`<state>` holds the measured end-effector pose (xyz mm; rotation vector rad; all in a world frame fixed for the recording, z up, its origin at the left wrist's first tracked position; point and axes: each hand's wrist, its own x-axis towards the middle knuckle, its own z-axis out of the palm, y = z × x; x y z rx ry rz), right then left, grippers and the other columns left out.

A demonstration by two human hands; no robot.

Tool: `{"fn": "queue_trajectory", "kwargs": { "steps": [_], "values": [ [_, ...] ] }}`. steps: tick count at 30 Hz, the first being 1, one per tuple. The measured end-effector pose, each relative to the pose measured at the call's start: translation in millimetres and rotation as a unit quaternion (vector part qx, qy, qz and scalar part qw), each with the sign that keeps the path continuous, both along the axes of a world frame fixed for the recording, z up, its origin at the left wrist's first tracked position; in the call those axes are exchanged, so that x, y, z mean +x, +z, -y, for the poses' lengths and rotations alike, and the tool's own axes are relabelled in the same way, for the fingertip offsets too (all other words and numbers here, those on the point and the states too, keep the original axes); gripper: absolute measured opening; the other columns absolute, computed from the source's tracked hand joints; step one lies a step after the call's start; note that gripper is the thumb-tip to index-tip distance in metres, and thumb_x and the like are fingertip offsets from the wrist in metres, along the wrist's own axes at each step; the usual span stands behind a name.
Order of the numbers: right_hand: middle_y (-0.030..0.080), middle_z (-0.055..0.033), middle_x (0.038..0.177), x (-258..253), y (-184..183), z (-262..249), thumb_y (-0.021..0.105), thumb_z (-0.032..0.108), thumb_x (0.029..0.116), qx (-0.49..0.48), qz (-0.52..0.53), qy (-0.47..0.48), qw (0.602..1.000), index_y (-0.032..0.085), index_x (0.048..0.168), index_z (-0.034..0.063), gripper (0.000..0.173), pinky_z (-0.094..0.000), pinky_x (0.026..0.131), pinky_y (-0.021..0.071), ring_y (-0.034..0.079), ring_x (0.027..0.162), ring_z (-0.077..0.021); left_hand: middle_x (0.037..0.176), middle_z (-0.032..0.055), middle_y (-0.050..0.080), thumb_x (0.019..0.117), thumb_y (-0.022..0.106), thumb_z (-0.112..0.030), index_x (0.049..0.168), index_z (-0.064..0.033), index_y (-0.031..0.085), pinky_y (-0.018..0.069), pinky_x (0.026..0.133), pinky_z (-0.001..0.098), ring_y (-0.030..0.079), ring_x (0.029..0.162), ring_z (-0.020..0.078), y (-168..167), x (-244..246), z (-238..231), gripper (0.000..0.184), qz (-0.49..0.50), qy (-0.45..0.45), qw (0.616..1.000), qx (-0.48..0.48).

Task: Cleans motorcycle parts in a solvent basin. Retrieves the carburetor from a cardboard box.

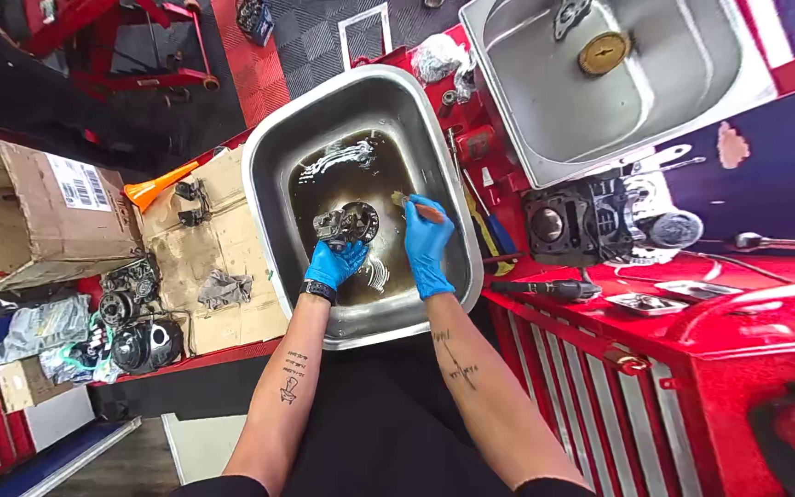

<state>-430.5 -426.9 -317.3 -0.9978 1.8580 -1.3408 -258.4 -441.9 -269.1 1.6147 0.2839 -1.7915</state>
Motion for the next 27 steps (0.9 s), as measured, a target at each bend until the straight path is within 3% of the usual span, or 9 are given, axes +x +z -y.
{"fn": "queue_trajectory", "kwargs": {
  "steps": [2,6,9,16,21,24,27],
  "values": [
    [0.072,-0.0202,0.110,-6.1,-9.0,3.7,0.064,0.012,0.0980,0.061,-0.081,0.104,0.989,0.074,0.115,0.0003,0.023,-0.0483,0.096,0.0555,0.070,0.104,-0.0309,0.111,0.0156,0.064,0.1084,0.023,-0.056,0.127,-0.0060,0.049,0.0576,0.088,0.0419,0.067,0.099,0.0270,-2.6,1.0,-4.3,0.059,-0.001,0.006,1.000,0.001],
    [0.077,-0.0066,0.100,2.4,32.7,-23.0,0.071,0.015,0.0930,0.081,0.076,0.151,0.982,0.077,0.107,0.0047,0.018,-0.0333,0.086,0.0612,0.073,0.089,-0.0122,0.092,0.0078,0.062,0.1073,0.020,-0.057,0.114,-0.0100,0.052,0.0573,0.073,0.0330,0.065,0.080,0.0184,-5.9,8.8,-3.6,0.057,-0.017,0.026,0.999,0.009],
    [0.076,-0.0065,0.105,12.1,25.9,-39.1,0.073,0.011,0.0922,0.021,0.123,0.191,0.974,0.077,0.108,0.0035,0.018,-0.0292,0.090,0.0600,0.072,0.097,-0.0105,0.078,0.0025,0.054,0.1068,0.022,-0.056,0.103,-0.0134,0.050,0.0521,0.057,0.0253,0.057,0.063,0.0118,-7.0,12.3,-5.2,0.051,-0.034,0.047,0.998,0.028],
    [0.077,-0.0073,0.093,28.9,31.6,-27.8,0.070,0.012,0.0940,0.045,0.175,0.127,0.975,0.075,0.106,0.0011,0.017,-0.0331,0.079,0.0644,0.074,0.080,-0.0133,0.071,0.0000,0.050,0.1063,0.023,-0.056,0.099,-0.0140,0.048,0.0486,0.051,0.0229,0.052,0.055,0.0098,-4.8,9.8,-4.6,0.049,-0.073,0.089,0.993,0.027],
    [0.077,-0.0056,0.097,13.5,30.6,-39.9,0.072,0.012,0.0916,0.049,0.105,0.158,0.981,0.076,0.103,0.0033,0.015,-0.0288,0.083,0.0618,0.073,0.086,-0.0090,0.074,0.0015,0.051,0.1056,0.026,-0.057,0.102,-0.0123,0.048,0.0489,0.051,0.0225,0.053,0.056,0.0098,-4.9,16.4,-2.8,0.050,-0.086,0.128,0.988,0.016],
    [0.076,-0.0080,0.100,19.0,35.1,-32.7,0.072,0.010,0.0927,-0.007,0.093,0.192,0.977,0.077,0.105,0.0024,0.016,-0.0291,0.085,0.0621,0.073,0.090,-0.0114,0.070,0.0002,0.049,0.1053,0.024,-0.059,0.098,-0.0142,0.048,0.0466,0.048,0.0223,0.050,0.052,0.0094,-3.7,14.5,-5.1,0.052,-0.051,0.084,0.995,0.023],
    [0.074,-0.0117,0.102,2.4,24.9,-20.9,0.069,0.010,0.0944,-0.007,0.015,0.213,0.977,0.077,0.108,0.0020,0.018,-0.0312,0.089,0.0589,0.071,0.095,-0.0146,0.070,0.0003,0.048,0.1052,0.022,-0.061,0.100,-0.0143,0.048,0.0470,0.048,0.0232,0.050,0.052,0.0101,0.4,15.1,-1.9,0.053,-0.034,0.059,0.998,0.015]
  ]
}}
